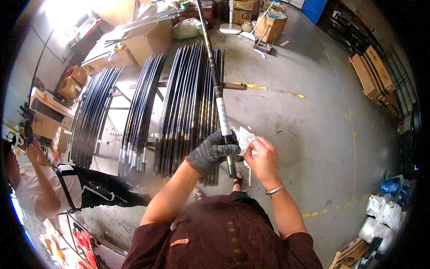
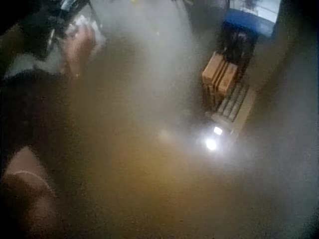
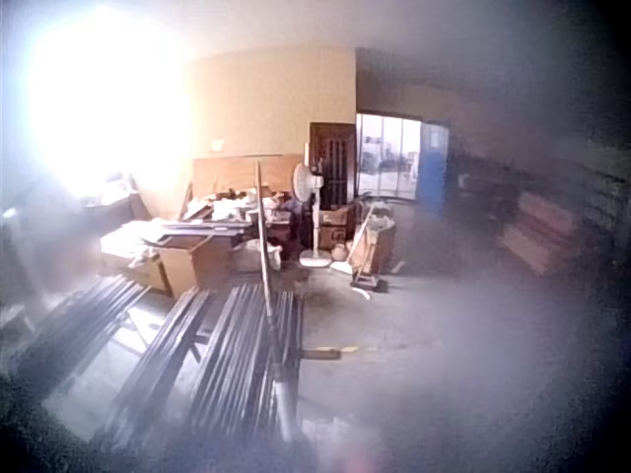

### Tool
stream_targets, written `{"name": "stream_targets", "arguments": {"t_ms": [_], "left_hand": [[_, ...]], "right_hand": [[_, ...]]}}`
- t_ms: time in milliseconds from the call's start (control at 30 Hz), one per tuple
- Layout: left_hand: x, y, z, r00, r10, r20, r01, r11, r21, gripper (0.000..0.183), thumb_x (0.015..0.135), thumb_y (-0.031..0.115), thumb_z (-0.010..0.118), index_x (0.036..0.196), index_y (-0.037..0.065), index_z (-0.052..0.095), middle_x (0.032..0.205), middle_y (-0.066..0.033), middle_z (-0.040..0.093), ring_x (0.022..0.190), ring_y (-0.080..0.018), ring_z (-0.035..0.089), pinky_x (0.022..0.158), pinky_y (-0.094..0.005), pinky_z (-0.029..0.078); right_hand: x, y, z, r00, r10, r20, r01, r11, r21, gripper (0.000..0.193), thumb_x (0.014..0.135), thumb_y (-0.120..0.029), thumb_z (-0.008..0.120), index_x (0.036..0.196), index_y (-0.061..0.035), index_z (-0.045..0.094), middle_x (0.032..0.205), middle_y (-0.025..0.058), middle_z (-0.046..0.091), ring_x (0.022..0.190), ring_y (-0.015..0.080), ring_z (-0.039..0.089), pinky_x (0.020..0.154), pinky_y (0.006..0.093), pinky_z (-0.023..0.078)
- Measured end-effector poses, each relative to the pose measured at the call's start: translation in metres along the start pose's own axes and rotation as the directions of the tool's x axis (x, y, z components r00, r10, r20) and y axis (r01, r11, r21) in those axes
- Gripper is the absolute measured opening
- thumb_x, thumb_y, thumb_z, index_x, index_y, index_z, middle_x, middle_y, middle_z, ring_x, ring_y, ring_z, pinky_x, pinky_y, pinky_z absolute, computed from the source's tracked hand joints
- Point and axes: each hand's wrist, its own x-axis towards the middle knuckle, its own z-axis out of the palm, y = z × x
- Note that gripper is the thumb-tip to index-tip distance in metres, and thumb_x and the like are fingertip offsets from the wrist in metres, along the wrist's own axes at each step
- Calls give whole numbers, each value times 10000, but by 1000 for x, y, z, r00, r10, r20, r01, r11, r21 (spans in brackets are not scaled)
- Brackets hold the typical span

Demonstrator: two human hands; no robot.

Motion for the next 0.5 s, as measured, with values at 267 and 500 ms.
{"name": "stream_targets", "arguments": {"t_ms": [267, 500], "left_hand": [[-4, -3, -5, 992, 39, 123, -34, 999, -36, 505, 742, 186, 790, 1166, 18, 575, 1007, -44, 635, 854, -149, 613, 750, -290, 528], [-17, 4, 3, 996, 65, 65, -51, 979, -198, 571, 698, 171, 790, 1201, 35, 557, 1179, -85, 606, 985, -157, 579, 841, -307, 492]], "right_hand": [[-8, 16, 16, 996, 86, 31, -83, 992, -99, 86, 710, -26, 616, 726, -41, 533, 728, 113, 547, 705, 319, 567, 604, 406, 447], [-13, 54, 11, 896, 308, 319, -439, 511, 739, 52, 838, -61, 529, 787, -65, 516, 899, 33, 510, 761, 149, 506, 685, 308, 444]]}}
